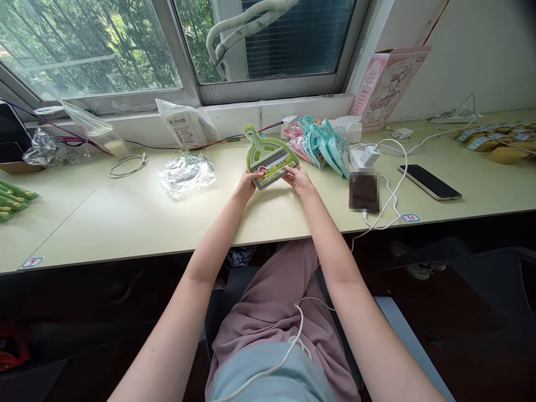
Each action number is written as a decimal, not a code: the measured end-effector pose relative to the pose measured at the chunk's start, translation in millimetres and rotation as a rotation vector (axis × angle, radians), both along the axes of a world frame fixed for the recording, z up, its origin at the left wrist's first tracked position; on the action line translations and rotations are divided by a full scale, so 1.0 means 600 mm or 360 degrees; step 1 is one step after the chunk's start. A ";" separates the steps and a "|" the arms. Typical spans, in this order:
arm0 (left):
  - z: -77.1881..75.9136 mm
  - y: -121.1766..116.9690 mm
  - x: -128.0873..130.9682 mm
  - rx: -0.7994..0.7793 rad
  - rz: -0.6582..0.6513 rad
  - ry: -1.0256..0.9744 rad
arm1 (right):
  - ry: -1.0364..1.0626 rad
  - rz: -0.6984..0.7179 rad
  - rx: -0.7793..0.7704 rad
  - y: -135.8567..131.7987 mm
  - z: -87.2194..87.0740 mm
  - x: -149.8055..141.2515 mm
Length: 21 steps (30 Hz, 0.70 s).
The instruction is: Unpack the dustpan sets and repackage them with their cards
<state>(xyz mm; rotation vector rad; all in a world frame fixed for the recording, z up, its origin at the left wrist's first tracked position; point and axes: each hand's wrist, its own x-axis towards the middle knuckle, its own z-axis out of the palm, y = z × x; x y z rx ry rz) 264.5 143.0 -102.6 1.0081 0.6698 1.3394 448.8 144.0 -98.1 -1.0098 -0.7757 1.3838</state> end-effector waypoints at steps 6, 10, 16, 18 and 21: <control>-0.002 0.002 -0.001 -0.0048 0.0021 0.0004 | 0.0115 0.0088 0.0027 -0.005 -0.003 -0.011; -0.001 -0.001 0.001 -0.0045 0.0006 0.0006 | 0.0151 0.0160 -0.0010 -0.008 -0.005 -0.021; 0.002 -0.007 0.005 0.0013 -0.0051 0.0055 | 0.0146 0.0035 -0.0012 -0.007 -0.004 -0.019; 0.005 -0.003 0.000 0.0020 -0.0086 0.0164 | 0.0157 -0.0006 -0.0004 -0.006 -0.003 -0.017; 0.015 0.004 -0.019 0.0045 0.0069 0.0485 | 0.0168 -0.0075 -0.0006 -0.004 -0.005 -0.012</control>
